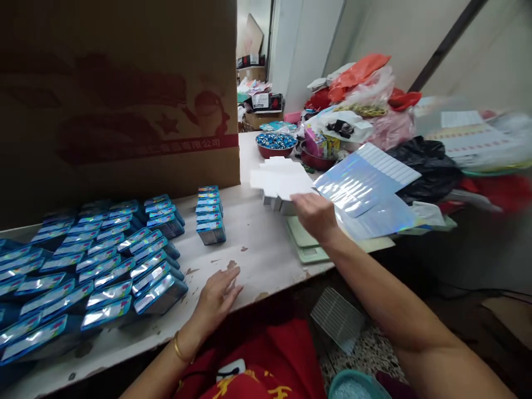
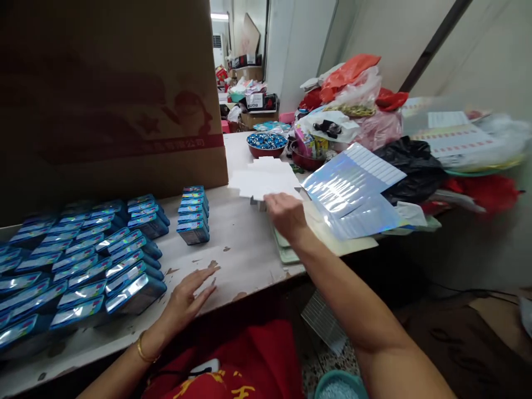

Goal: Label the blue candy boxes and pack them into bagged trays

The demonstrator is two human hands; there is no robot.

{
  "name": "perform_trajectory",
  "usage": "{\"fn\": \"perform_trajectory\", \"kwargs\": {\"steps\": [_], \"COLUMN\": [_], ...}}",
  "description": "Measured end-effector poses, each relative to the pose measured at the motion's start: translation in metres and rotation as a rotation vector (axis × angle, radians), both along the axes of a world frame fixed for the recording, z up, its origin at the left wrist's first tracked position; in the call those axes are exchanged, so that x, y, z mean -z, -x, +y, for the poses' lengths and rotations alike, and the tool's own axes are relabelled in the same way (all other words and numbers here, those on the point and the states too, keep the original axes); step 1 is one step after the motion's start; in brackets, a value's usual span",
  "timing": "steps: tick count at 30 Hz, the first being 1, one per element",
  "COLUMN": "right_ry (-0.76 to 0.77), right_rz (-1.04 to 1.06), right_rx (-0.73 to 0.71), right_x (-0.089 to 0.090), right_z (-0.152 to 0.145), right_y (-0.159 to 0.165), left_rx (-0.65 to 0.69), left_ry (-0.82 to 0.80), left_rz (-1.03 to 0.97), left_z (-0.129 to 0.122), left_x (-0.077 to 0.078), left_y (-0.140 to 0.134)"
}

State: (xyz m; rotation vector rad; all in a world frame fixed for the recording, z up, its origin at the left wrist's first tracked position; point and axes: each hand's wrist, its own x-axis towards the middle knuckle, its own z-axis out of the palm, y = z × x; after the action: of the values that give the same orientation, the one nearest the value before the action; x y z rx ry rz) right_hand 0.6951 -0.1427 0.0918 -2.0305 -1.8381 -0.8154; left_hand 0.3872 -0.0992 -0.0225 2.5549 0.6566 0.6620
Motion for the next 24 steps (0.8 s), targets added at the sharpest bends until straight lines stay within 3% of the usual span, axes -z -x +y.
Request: {"fn": "perform_trajectory", "kwargs": {"steps": [2, 6, 8, 10, 15, 18, 22, 24], "right_ry": [-0.022, 0.024, 0.021, 0.005, -0.013, 0.033, 0.028, 0.023], "right_rz": [0.006, 0.1, 0.195, 0.292, 0.406, 0.408, 0.455, 0.48], "right_rx": [-0.102, -0.269, -0.256, -0.25, -0.294, -0.295, -0.223, -0.214], "right_x": [0.023, 0.099, 0.132, 0.153, 0.169, 0.172, 0.176, 0.179], "right_z": [-0.039, -0.097, -0.112, -0.123, -0.137, -0.137, -0.128, -0.125], "right_y": [0.047, 0.115, 0.131, 0.138, 0.146, 0.153, 0.16, 0.16], "left_rx": [-0.081, -0.175, -0.131, -0.037, 0.126, 0.148, 0.301, 0.291], "left_ry": [-0.043, -0.139, -0.147, -0.143, -0.13, -0.113, -0.144, -0.146], "left_rz": [-0.095, -0.088, -0.003, 0.059, 0.01, -0.023, 0.051, 0.053], "left_z": [-0.011, -0.032, -0.036, -0.035, -0.02, -0.014, -0.015, -0.014], "left_x": [-0.001, 0.01, 0.021, 0.034, 0.055, 0.058, 0.061, 0.065], "left_y": [0.015, 0.035, 0.036, 0.033, 0.018, 0.018, 0.024, 0.025]}}
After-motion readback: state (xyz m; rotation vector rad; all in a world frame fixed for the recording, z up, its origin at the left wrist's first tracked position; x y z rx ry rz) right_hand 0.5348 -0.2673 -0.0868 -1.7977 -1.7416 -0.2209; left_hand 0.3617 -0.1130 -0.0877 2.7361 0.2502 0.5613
